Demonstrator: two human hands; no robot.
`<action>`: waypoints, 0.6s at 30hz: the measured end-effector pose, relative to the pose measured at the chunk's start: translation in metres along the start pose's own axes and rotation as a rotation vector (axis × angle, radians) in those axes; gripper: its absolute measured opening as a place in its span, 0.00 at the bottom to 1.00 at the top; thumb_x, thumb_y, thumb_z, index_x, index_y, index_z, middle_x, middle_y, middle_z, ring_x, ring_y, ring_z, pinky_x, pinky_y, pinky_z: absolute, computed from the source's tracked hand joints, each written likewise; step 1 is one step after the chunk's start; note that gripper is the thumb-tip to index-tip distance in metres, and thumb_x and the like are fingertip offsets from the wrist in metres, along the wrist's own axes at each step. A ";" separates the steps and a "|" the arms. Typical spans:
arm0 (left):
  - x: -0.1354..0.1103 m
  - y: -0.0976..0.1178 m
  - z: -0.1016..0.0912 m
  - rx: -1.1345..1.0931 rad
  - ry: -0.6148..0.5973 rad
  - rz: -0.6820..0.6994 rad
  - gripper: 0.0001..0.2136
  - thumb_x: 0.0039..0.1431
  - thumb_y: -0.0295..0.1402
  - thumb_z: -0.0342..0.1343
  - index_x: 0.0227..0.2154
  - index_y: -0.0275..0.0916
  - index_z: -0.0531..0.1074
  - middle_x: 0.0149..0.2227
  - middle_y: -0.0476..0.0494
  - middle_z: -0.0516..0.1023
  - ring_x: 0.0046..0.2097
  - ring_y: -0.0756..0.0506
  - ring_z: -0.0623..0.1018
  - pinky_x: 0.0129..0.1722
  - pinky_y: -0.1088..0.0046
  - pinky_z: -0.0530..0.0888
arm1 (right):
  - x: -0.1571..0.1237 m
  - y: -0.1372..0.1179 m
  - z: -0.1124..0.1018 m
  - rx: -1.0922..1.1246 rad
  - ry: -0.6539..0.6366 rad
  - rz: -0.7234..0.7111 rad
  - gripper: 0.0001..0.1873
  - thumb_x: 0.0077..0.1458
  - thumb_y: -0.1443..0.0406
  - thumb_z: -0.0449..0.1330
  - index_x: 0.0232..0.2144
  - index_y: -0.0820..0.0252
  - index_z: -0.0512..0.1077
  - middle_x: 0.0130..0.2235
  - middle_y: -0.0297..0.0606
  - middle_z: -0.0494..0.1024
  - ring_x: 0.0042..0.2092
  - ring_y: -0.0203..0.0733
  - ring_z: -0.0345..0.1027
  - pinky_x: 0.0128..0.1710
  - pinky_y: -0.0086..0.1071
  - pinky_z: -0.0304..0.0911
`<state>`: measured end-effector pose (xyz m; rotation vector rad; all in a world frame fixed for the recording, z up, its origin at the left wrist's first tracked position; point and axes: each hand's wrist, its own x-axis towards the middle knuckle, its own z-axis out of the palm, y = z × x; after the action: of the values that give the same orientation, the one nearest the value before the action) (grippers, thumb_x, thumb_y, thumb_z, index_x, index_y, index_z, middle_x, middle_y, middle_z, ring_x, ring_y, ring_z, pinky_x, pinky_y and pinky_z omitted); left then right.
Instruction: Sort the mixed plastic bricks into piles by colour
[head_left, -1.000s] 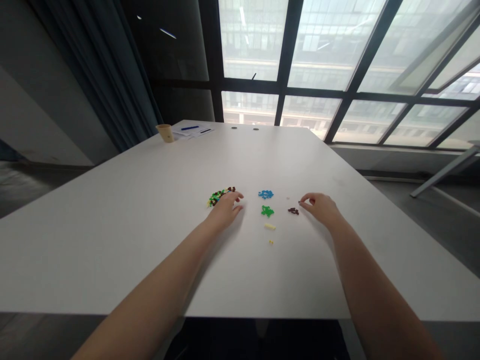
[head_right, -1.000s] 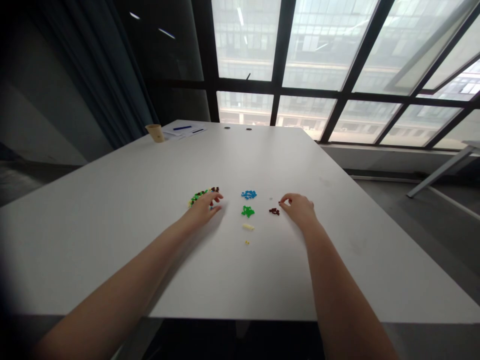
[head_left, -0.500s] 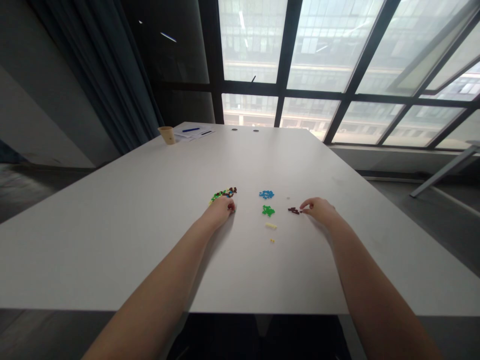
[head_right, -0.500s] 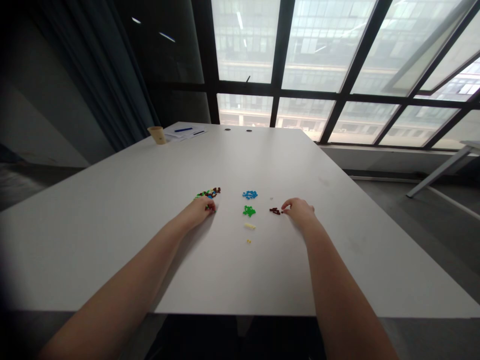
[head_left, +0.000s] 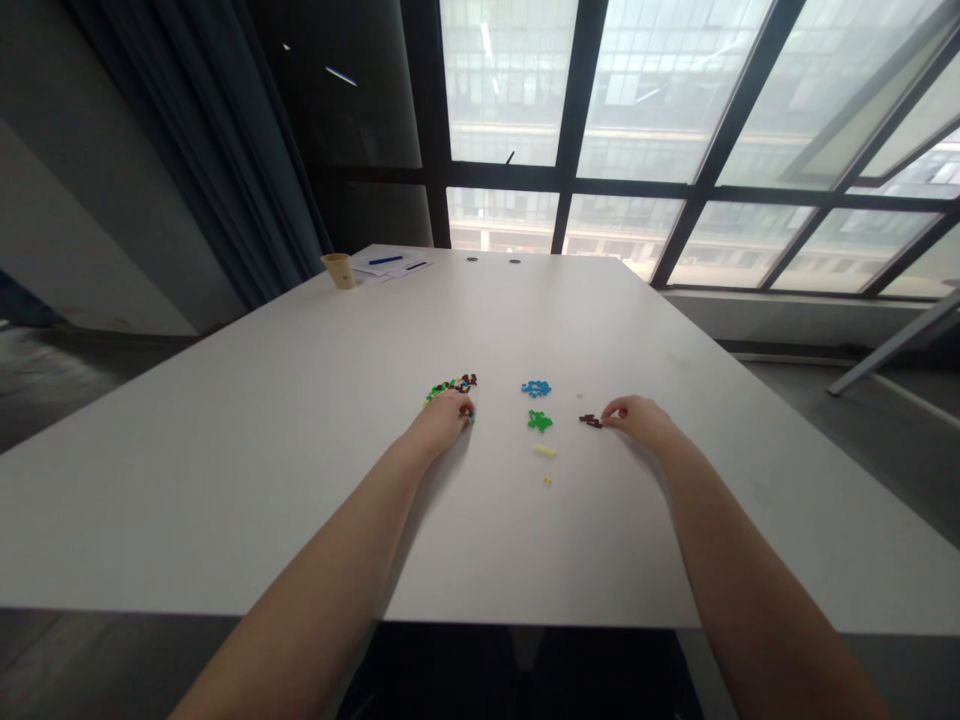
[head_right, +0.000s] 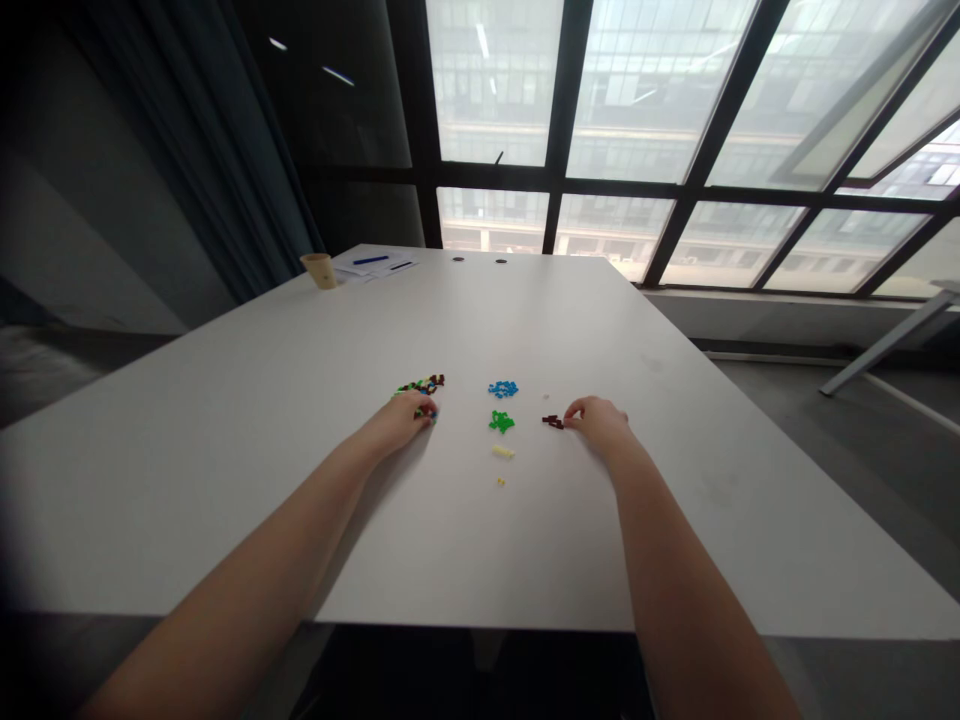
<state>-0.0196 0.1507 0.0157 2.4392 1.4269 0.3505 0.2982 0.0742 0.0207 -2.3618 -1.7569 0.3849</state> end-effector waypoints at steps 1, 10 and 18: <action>0.000 0.000 0.000 0.003 -0.005 0.006 0.08 0.47 0.25 0.51 0.31 0.36 0.73 0.36 0.40 0.74 0.39 0.44 0.72 0.41 0.71 0.67 | 0.001 -0.001 0.001 0.002 0.006 0.004 0.10 0.45 0.58 0.58 0.30 0.53 0.76 0.30 0.35 0.73 0.31 0.37 0.64 0.29 0.29 0.51; 0.001 -0.002 0.001 -0.060 -0.008 0.014 0.10 0.47 0.24 0.50 0.32 0.37 0.74 0.35 0.42 0.74 0.35 0.47 0.72 0.36 0.73 0.67 | 0.004 -0.005 0.007 -0.016 0.090 0.037 0.11 0.49 0.59 0.56 0.32 0.50 0.77 0.34 0.37 0.77 0.37 0.42 0.67 0.33 0.31 0.55; 0.003 -0.007 0.005 -0.104 0.056 0.092 0.06 0.46 0.24 0.51 0.25 0.37 0.73 0.32 0.44 0.73 0.35 0.47 0.71 0.38 0.73 0.67 | 0.012 0.008 0.016 0.105 0.199 0.002 0.13 0.50 0.60 0.55 0.35 0.56 0.76 0.37 0.40 0.78 0.39 0.41 0.69 0.37 0.30 0.58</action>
<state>-0.0220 0.1556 0.0085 2.4334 1.2876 0.5041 0.3033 0.0830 0.0017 -2.2431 -1.6052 0.2273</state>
